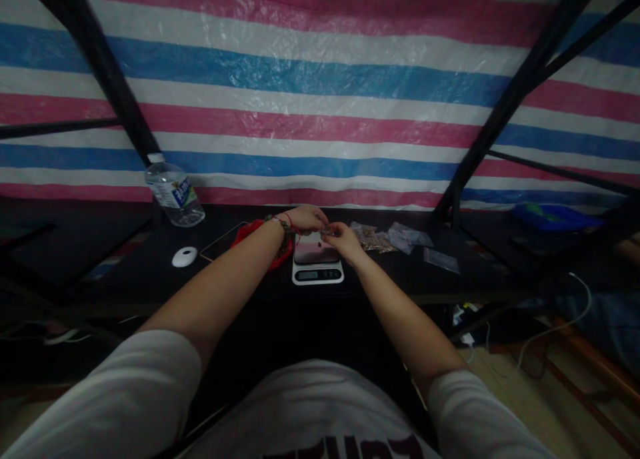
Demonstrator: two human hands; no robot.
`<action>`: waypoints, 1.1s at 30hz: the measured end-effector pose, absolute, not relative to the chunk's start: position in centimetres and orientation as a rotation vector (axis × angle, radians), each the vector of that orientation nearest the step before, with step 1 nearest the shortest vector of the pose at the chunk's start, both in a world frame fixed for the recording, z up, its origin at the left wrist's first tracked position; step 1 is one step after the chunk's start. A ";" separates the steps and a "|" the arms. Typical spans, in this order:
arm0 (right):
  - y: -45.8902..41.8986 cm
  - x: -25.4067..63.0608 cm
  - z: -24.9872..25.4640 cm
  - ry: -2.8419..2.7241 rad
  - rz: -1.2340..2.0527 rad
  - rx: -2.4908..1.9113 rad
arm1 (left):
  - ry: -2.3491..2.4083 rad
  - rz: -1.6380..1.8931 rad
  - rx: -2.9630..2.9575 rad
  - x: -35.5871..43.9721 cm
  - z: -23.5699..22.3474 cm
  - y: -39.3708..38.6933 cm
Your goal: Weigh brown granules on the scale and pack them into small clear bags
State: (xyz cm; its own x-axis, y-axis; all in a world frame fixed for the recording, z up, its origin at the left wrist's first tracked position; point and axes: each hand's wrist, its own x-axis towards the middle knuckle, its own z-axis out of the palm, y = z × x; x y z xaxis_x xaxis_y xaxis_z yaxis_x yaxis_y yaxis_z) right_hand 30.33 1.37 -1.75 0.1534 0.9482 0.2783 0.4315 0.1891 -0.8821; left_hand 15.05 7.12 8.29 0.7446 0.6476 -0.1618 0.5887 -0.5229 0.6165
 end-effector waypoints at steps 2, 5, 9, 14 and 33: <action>1.3 30.2 -1.6 -1.420 0.697 -1.362 | 0.947 0.134 2.272 14.8 8.8 6.7; 1.2 30.5 -1.4 -1.414 0.749 -1.294 | 1.015 0.175 2.253 14.3 9.1 6.5; 1.2 31.6 -1.3 -1.406 0.712 -1.331 | 1.149 0.162 2.316 13.9 7.7 7.2; 0.7 32.5 -1.8 -1.525 0.577 -1.477 | 1.159 -0.044 2.652 15.5 4.6 7.4; -0.2 31.1 -1.1 -1.440 0.736 -1.287 | 0.828 0.718 2.388 14.0 7.5 3.8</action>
